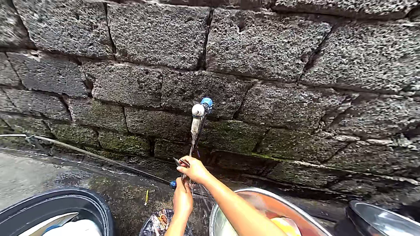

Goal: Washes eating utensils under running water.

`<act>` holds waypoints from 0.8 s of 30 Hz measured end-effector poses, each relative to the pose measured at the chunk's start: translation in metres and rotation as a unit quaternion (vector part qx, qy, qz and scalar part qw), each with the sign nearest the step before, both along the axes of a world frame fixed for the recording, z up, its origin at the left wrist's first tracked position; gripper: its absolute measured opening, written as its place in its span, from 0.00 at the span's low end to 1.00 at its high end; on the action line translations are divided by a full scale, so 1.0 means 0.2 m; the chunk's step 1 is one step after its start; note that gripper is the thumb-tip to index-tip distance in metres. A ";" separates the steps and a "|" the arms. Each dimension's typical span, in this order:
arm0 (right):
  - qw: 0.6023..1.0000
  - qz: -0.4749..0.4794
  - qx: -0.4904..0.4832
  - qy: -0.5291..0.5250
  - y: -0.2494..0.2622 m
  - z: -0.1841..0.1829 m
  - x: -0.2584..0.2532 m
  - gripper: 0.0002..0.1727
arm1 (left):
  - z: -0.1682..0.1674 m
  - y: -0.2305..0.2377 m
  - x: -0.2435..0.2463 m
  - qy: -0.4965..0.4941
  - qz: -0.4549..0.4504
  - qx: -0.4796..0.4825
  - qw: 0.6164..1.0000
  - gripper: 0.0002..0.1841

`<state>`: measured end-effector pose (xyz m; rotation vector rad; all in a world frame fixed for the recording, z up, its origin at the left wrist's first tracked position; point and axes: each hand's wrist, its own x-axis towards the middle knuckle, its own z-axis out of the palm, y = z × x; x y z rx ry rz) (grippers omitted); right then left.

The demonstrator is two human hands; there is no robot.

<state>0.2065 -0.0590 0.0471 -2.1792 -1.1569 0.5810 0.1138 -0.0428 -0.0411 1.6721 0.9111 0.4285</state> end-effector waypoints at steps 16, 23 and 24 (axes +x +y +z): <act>0.980 0.156 0.116 0.045 -0.03 -0.23 0.14 0.27 | 0.01 0.07 -0.02 -0.105 -0.065 -0.084 0.989 0.27; 0.995 0.060 0.081 -0.026 -0.02 -0.23 0.11 0.13 | 0.04 0.05 -0.02 -0.094 -0.065 -0.080 0.990 0.38; 0.994 0.054 0.090 -0.012 -0.01 -0.23 0.11 0.16 | 0.04 0.05 -0.01 -0.085 -0.059 -0.082 0.991 0.40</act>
